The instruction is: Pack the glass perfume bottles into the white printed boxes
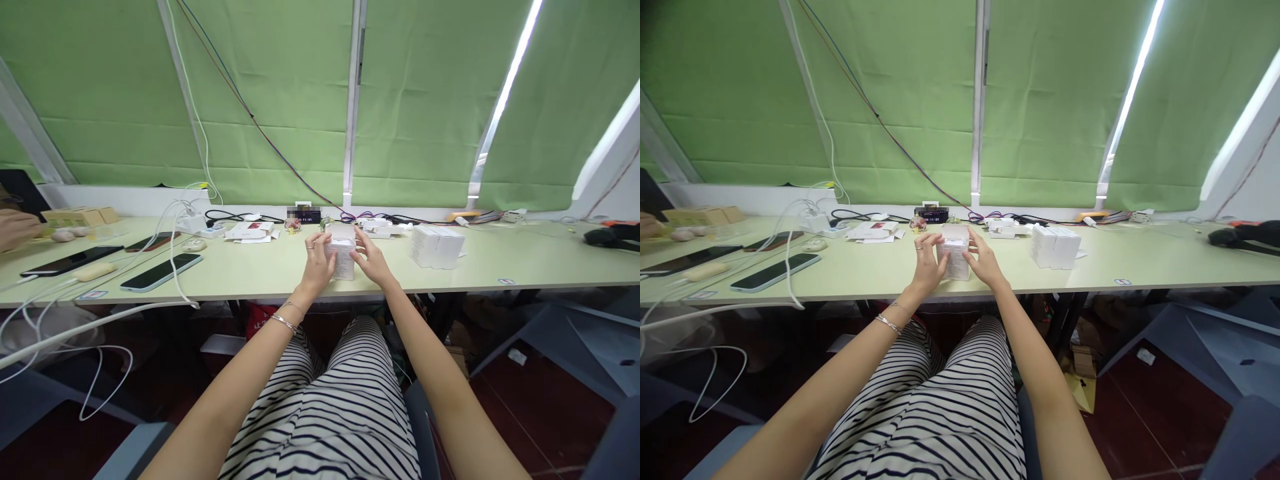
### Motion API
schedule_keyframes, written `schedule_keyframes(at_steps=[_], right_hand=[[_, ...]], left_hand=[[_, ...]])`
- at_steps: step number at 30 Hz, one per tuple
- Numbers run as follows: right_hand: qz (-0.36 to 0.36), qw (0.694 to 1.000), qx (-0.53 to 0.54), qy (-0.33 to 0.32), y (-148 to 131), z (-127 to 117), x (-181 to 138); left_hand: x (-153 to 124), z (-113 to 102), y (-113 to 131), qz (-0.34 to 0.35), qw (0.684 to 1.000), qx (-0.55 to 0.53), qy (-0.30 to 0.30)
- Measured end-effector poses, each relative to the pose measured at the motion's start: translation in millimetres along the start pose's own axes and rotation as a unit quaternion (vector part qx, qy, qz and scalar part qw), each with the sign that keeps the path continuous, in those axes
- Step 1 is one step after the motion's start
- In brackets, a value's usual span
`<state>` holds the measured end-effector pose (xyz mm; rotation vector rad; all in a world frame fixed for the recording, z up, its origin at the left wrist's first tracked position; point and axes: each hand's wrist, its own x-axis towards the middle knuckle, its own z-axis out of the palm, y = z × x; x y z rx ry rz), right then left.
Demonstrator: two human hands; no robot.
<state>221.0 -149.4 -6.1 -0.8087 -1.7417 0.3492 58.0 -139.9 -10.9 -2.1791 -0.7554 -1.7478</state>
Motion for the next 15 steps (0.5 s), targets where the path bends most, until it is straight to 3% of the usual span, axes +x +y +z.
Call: schedule_keyframes(at_steps=[10,15], right_hand=[[-0.005,1.0,-0.002,-0.004,-5.7,-1.1,-1.7],[-0.013,1.0,-0.02,-0.011,-6.0,-2.0,-1.3]], left_hand=[[-0.3,0.1,0.7,-0.04,0.999,-0.019,-0.016],[13.8,-5.7,1.2,-0.179,0.978,-0.109,0.004]])
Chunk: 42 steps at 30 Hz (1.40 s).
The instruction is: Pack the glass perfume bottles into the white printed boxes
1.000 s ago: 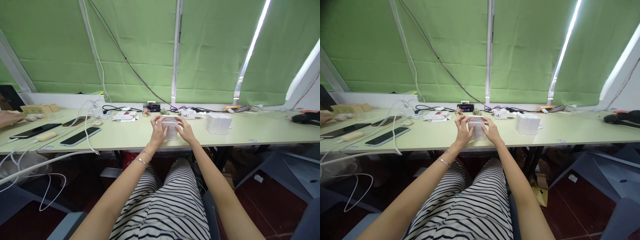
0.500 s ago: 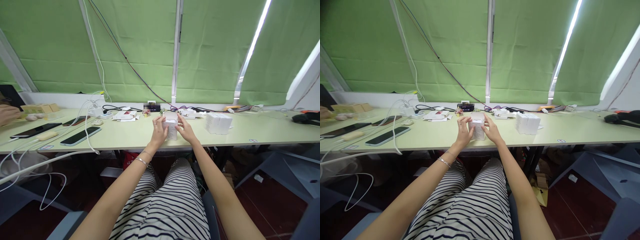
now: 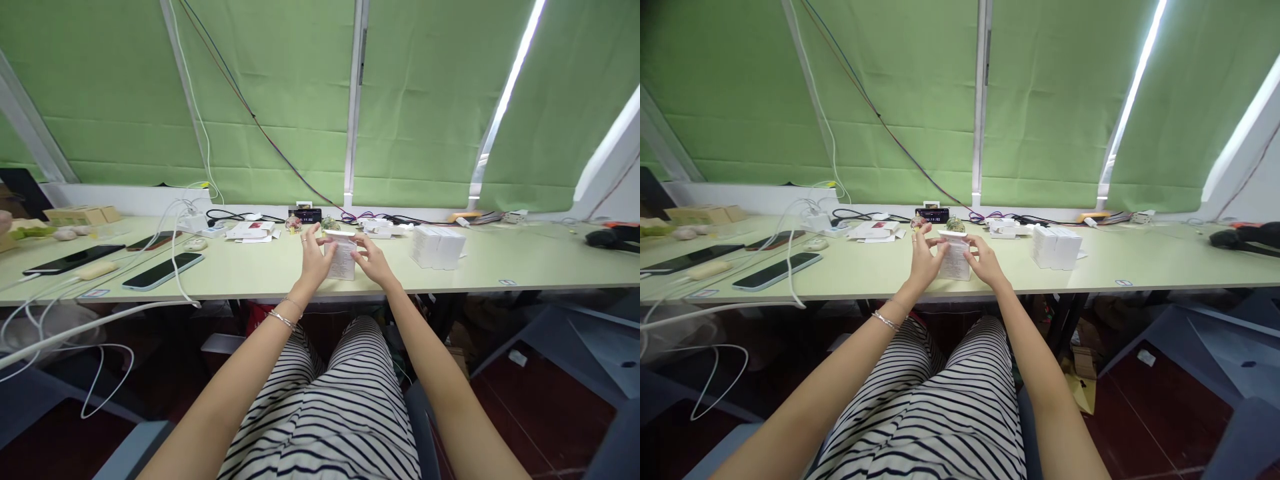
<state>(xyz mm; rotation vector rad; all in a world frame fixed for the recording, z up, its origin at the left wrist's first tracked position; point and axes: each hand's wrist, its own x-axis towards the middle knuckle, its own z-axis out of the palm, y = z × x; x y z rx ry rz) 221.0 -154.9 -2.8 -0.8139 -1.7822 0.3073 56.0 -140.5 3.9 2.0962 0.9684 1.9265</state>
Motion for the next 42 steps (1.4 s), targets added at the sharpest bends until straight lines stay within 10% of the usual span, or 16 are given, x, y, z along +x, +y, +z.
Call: schedule_keyframes(at_steps=[9,18,42], right_hand=[[0.009,0.998,0.056,-0.004,1.6,-1.7,0.2],[0.055,0.986,0.131,0.089,-1.0,8.4,2.2],[0.029,0.995,0.066,0.064,-3.8,4.3,1.0]], left_hand=[[22.4,-5.3,6.7,-0.157,0.981,-0.109,0.004],[14.6,-13.6,18.4,-0.096,0.995,-0.033,-0.022],[11.0,-17.0,20.3,0.012,0.998,0.04,-0.037]])
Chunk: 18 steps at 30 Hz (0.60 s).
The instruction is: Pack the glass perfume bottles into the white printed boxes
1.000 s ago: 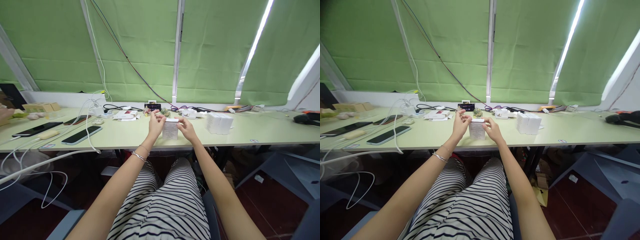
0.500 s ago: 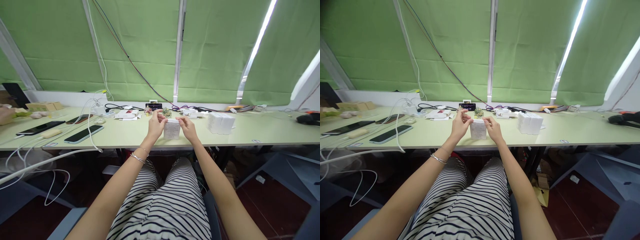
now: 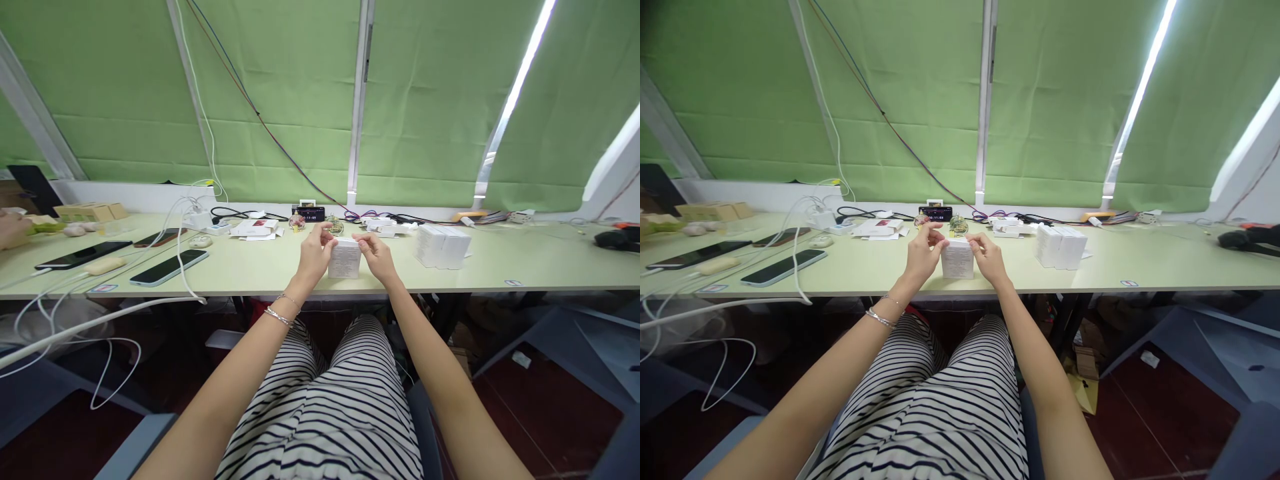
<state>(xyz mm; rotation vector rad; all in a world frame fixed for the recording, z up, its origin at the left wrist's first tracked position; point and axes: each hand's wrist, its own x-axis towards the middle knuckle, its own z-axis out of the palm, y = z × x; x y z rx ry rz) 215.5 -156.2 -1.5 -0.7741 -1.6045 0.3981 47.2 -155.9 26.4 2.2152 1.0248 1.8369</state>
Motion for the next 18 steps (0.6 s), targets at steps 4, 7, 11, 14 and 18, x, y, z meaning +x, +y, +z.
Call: schedule_keyframes(at_steps=[4,7,11,14,18], right_hand=[[-0.002,1.0,-0.001,-0.003,0.3,-0.8,0.4],[-0.005,1.0,-0.014,-0.001,0.5,-1.2,0.5],[-0.007,1.0,-0.028,-0.001,-1.3,-1.5,0.3],[0.002,0.999,-0.036,-0.008,-4.0,-3.3,0.0],[0.023,0.996,-0.042,-0.069,-4.3,-6.4,-0.4]], left_hand=[[0.2,0.9,-1.2,0.019,1.0,0.017,-0.005],[1.0,0.1,-1.9,0.032,0.999,0.038,-0.01],[1.7,-2.3,-2.4,0.034,0.997,0.061,-0.023],[1.4,-2.8,-3.1,0.033,0.996,0.075,-0.036],[-0.1,-1.2,-4.5,0.048,0.991,0.117,-0.053]])
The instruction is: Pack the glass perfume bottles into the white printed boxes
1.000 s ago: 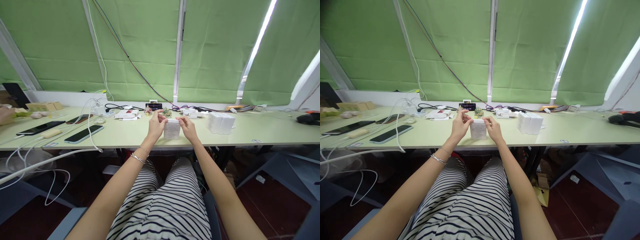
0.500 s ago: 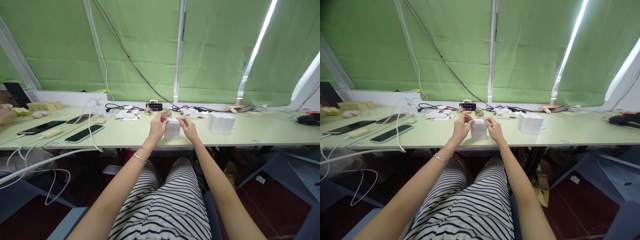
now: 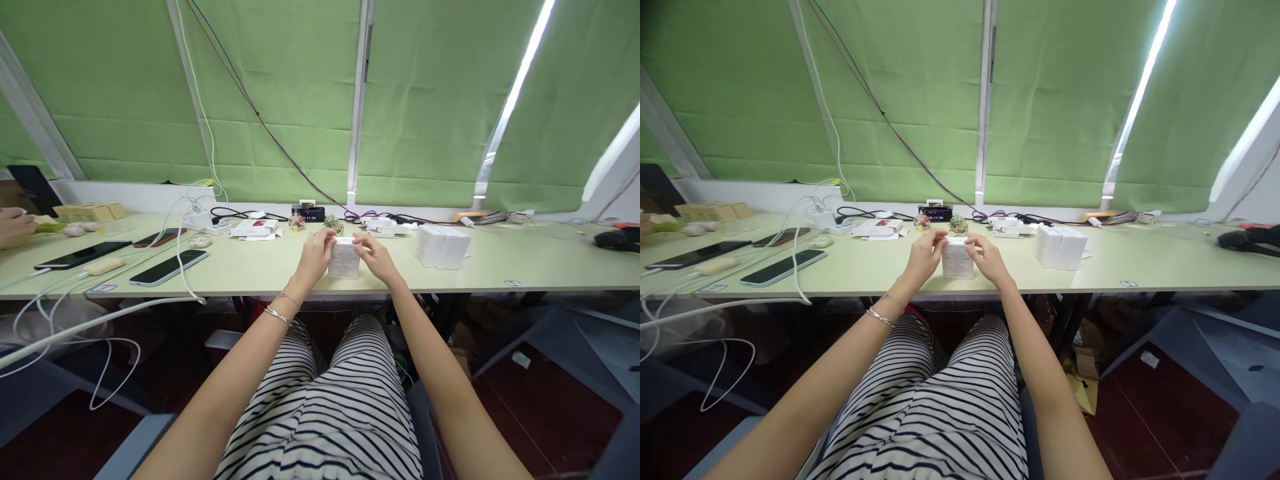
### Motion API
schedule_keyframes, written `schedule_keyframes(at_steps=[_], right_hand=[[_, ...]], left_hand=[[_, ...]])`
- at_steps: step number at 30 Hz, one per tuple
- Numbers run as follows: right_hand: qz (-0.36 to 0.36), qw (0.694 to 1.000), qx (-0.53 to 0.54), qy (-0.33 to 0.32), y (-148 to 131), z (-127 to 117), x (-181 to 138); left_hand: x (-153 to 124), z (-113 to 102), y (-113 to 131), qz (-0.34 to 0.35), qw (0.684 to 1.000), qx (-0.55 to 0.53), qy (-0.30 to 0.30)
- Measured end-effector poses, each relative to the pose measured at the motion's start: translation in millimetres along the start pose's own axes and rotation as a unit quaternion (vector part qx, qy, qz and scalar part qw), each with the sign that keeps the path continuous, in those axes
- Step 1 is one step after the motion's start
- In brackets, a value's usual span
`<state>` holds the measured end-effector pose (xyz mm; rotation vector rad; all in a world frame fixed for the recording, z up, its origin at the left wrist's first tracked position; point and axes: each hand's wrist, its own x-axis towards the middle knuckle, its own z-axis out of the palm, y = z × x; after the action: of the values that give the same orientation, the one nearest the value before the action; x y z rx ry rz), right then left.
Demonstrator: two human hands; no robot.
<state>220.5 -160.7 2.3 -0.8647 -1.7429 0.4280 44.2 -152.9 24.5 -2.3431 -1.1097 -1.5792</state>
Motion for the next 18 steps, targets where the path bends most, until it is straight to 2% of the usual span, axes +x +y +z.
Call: schedule_keyframes(at_steps=[3,6,9,12,14,18], right_hand=[[0.006,0.998,-0.036,-0.051,3.6,1.1,0.1],[-0.007,0.993,-0.117,-0.032,8.8,0.5,1.1],[0.005,0.977,-0.214,0.014,15.0,-11.9,0.9],[0.058,0.941,-0.325,0.077,23.3,-35.3,-3.2],[0.097,0.908,-0.386,0.129,29.7,-50.4,-7.6],[0.159,0.863,-0.423,0.226,42.0,-66.2,-16.4]], left_hand=[[-4.8,2.5,-1.7,0.009,0.999,0.029,-0.017],[-16.8,5.1,-7.9,-0.004,0.996,0.057,-0.065],[-32.4,7.2,-19.2,-0.074,0.982,0.106,-0.14],[-42.4,9.1,-28.8,-0.16,0.951,0.131,-0.232],[-43.9,10.2,-30.9,-0.173,0.937,0.141,-0.267],[-42.3,10.6,-27.4,-0.151,0.934,0.172,-0.276]])
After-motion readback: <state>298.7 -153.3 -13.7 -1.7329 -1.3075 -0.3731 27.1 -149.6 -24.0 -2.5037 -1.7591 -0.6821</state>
